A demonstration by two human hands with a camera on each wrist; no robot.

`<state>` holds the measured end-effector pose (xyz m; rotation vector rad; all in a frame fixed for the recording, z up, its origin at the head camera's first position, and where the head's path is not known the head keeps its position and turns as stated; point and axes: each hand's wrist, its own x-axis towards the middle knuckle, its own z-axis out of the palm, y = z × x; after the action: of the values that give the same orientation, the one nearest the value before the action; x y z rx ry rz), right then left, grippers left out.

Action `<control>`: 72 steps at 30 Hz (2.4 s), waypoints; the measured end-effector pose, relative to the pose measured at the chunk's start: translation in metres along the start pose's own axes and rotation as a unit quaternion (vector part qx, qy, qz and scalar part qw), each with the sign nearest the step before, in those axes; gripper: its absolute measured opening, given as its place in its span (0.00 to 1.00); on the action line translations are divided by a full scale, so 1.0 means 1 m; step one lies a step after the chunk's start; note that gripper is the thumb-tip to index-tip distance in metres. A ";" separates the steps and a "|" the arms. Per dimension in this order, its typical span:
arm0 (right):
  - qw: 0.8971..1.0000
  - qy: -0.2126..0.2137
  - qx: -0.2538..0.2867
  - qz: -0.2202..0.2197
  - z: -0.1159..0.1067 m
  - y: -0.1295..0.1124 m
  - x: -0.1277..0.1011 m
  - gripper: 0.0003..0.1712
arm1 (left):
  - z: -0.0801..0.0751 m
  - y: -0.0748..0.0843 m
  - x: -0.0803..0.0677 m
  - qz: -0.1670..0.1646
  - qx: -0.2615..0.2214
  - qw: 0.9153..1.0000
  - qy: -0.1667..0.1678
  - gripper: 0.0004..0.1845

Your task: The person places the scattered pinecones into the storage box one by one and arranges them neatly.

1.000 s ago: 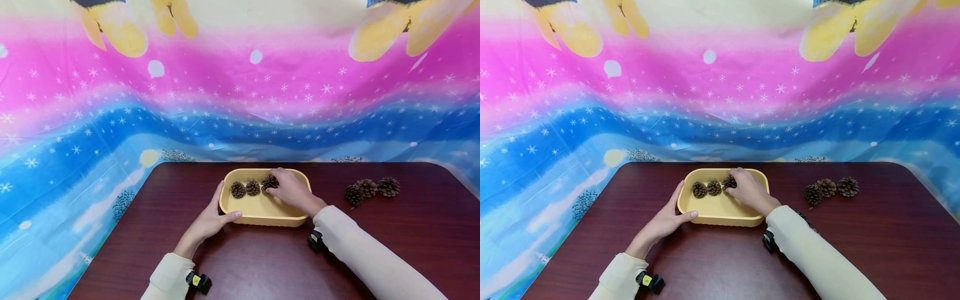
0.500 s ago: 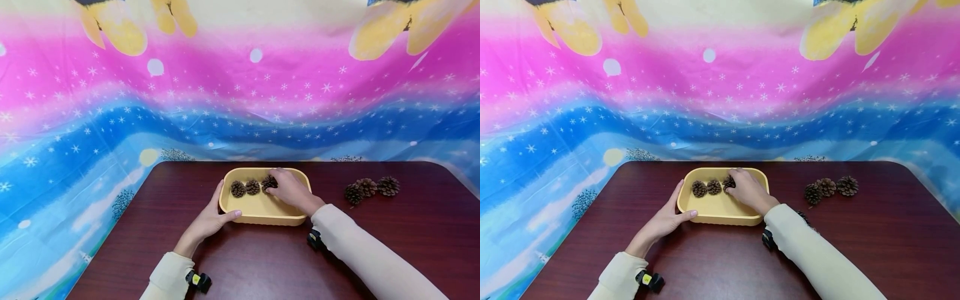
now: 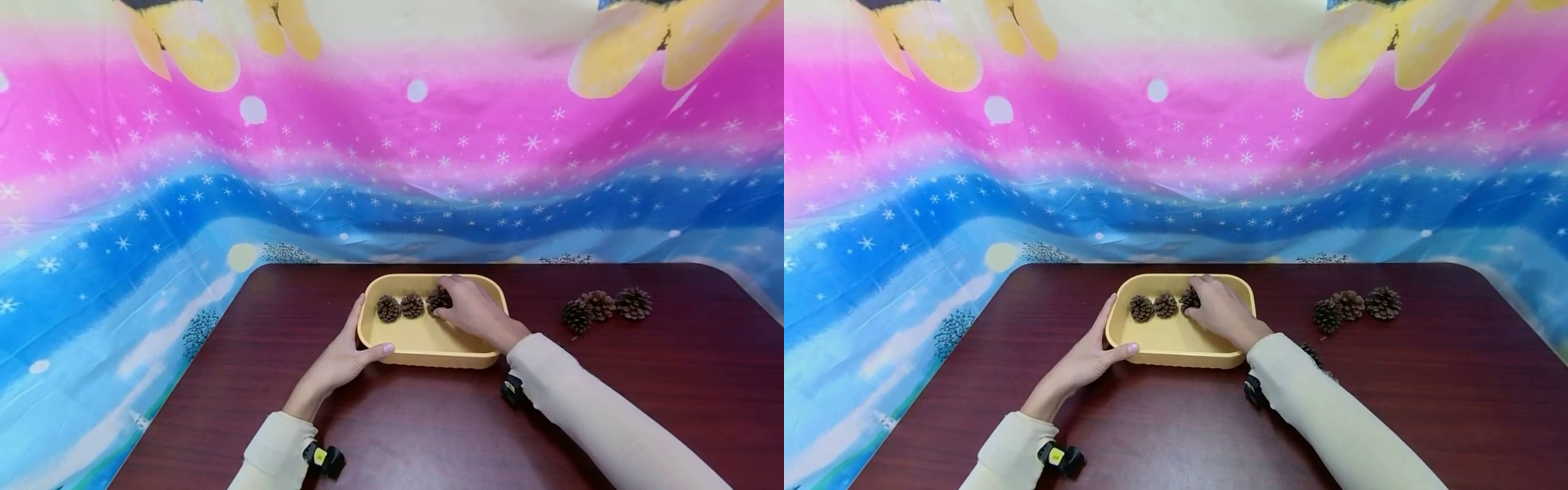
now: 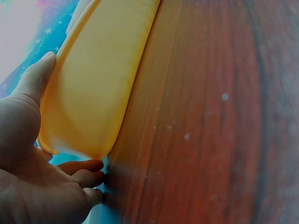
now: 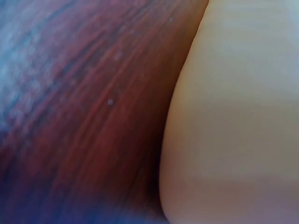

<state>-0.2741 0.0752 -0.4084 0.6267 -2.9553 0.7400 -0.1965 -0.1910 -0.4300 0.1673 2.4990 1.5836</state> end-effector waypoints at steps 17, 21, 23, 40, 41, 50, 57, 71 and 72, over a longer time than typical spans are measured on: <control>1.000 -0.005 0.003 0.017 -0.002 -0.001 -0.001 0.38 | 0.000 0.000 0.000 -0.002 0.000 1.000 -0.001 0.60; 1.000 -0.001 -0.001 0.012 -0.002 -0.001 -0.001 0.37 | 0.000 0.000 0.000 -0.003 0.000 1.000 -0.001 0.60; 1.000 0.002 -0.004 0.009 -0.002 -0.001 -0.001 0.36 | 0.000 0.000 0.000 -0.002 0.000 1.000 -0.001 0.60; 1.000 0.011 -0.021 0.004 -0.001 0.000 -0.001 0.34 | -0.001 -0.001 0.000 0.003 -0.001 1.000 -0.001 0.61; 1.000 0.011 -0.021 0.005 -0.001 0.000 -0.001 0.34 | -0.001 -0.001 0.000 0.003 -0.002 1.000 -0.001 0.61; 1.000 0.008 -0.021 0.008 -0.001 0.000 -0.001 0.35 | -0.001 0.000 -0.002 0.000 0.000 1.000 -0.001 0.60; 1.000 0.017 -0.026 0.003 0.000 0.001 -0.002 0.35 | 0.000 -0.002 -0.002 0.004 -0.002 1.000 0.001 0.61; 0.996 0.074 -0.032 -0.025 -0.003 0.002 -0.006 0.24 | 0.002 -0.002 -0.001 0.003 0.001 1.000 0.002 0.60; 0.996 0.080 -0.031 -0.029 -0.004 0.002 -0.006 0.24 | 0.002 -0.002 0.000 0.004 0.001 1.000 0.003 0.60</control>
<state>-0.2696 0.0813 -0.4067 0.6151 -2.7893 0.6567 -0.1956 -0.1898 -0.4323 0.1748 2.5076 1.5867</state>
